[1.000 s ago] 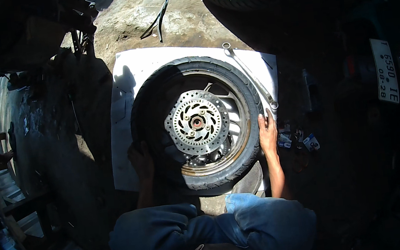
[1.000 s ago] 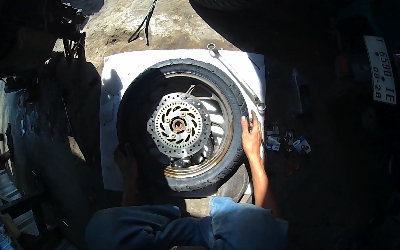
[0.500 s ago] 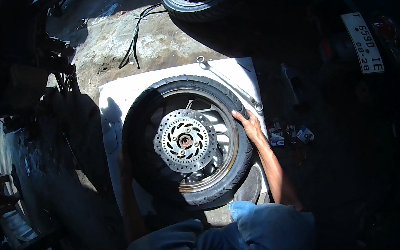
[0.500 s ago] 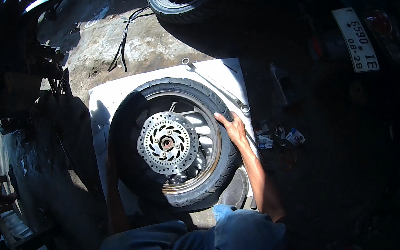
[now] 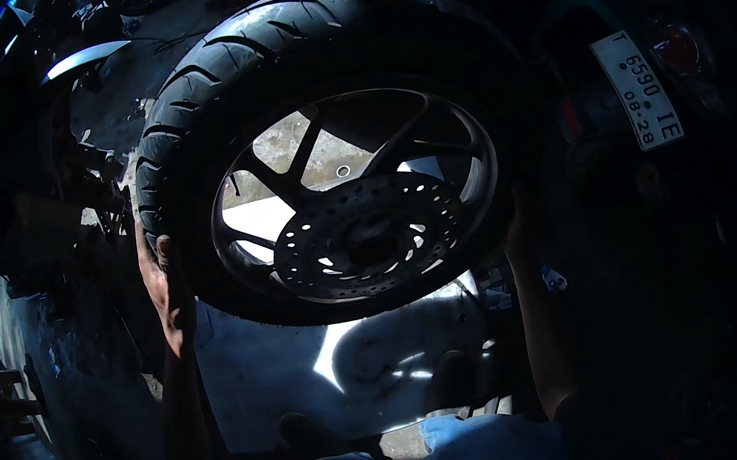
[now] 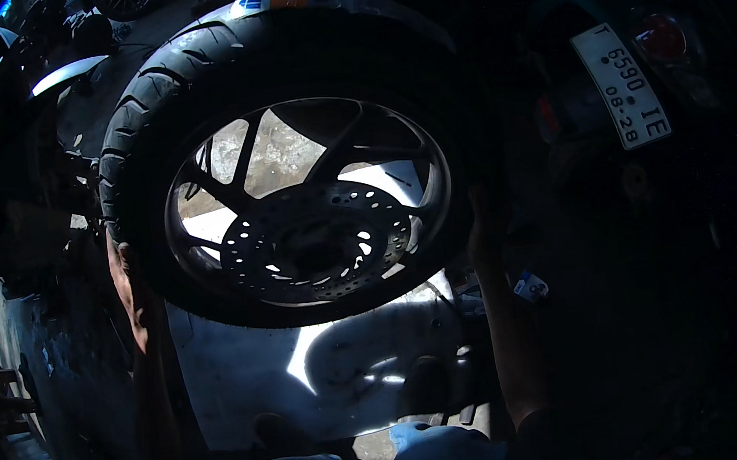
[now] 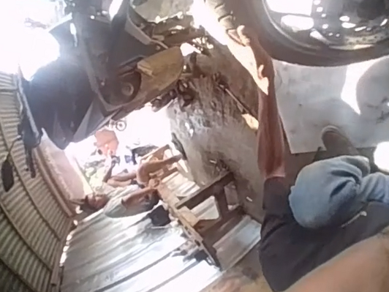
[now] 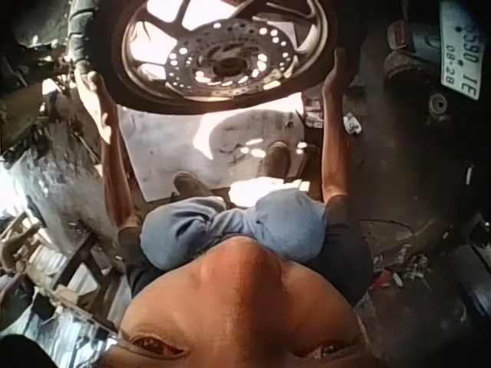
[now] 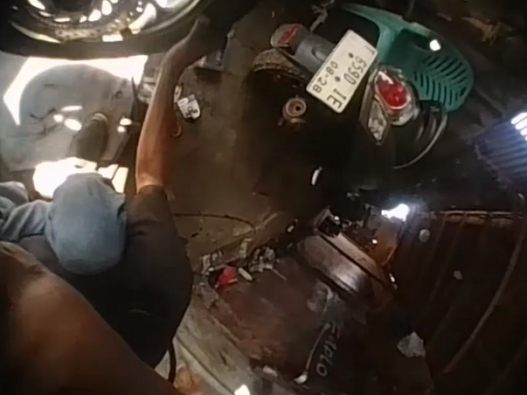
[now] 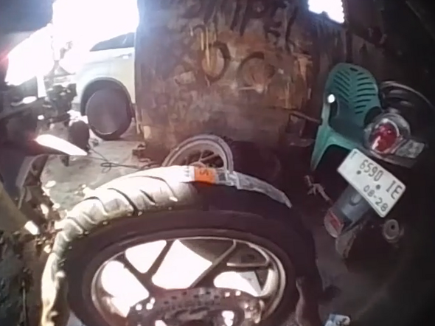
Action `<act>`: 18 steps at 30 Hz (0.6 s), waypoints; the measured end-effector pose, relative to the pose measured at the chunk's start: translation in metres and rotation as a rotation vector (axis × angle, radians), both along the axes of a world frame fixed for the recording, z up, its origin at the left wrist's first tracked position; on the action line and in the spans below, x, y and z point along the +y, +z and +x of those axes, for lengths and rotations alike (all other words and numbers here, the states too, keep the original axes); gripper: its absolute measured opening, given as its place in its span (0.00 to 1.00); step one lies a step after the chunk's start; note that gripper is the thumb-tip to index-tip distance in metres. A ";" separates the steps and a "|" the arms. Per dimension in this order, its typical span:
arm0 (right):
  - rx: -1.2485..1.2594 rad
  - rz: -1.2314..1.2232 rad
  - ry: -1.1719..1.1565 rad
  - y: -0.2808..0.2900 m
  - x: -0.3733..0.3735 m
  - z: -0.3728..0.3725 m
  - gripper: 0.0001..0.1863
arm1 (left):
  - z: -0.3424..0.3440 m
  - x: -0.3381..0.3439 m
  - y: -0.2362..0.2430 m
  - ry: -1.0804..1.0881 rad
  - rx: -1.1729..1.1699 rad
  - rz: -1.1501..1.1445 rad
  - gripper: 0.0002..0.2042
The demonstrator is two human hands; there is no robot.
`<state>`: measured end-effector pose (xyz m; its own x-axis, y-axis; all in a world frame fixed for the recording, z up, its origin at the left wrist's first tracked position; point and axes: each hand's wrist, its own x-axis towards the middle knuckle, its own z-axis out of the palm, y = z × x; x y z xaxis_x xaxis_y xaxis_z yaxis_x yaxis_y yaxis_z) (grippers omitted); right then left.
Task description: The recorder is seen working on a motorcycle wheel, using a hammer and other tools to adjust the brake disc or related components before lifting the wheel toward the motorcycle.
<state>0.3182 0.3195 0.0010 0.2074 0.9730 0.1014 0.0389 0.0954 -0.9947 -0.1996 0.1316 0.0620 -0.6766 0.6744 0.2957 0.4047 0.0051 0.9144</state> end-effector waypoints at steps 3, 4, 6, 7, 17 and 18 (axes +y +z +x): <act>-0.117 0.232 0.078 0.042 0.085 0.008 0.36 | 0.002 0.093 0.059 -0.114 0.343 -0.130 0.43; -0.116 0.232 0.074 0.043 0.106 0.015 0.36 | 0.013 0.119 0.071 -0.240 0.268 -0.049 0.43; -0.183 0.237 0.081 0.026 0.144 0.025 0.37 | 0.023 0.168 0.079 -0.450 0.212 0.024 0.42; -0.192 0.239 0.114 0.008 0.165 0.015 0.37 | 0.014 0.182 0.073 -0.534 0.120 0.057 0.43; -0.653 0.343 -0.012 0.003 0.201 0.010 0.47 | 0.000 0.333 0.019 -0.480 0.454 -0.213 0.44; -0.591 0.192 0.064 -0.011 0.232 0.019 0.47 | -0.027 0.350 0.006 -0.531 0.405 -0.096 0.43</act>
<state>0.3375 0.5511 -0.0102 0.0047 0.9348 0.3551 0.5655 0.2904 -0.7720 -0.2262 0.4813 0.0678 -0.0944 0.9207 0.3786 0.6858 -0.2156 0.6952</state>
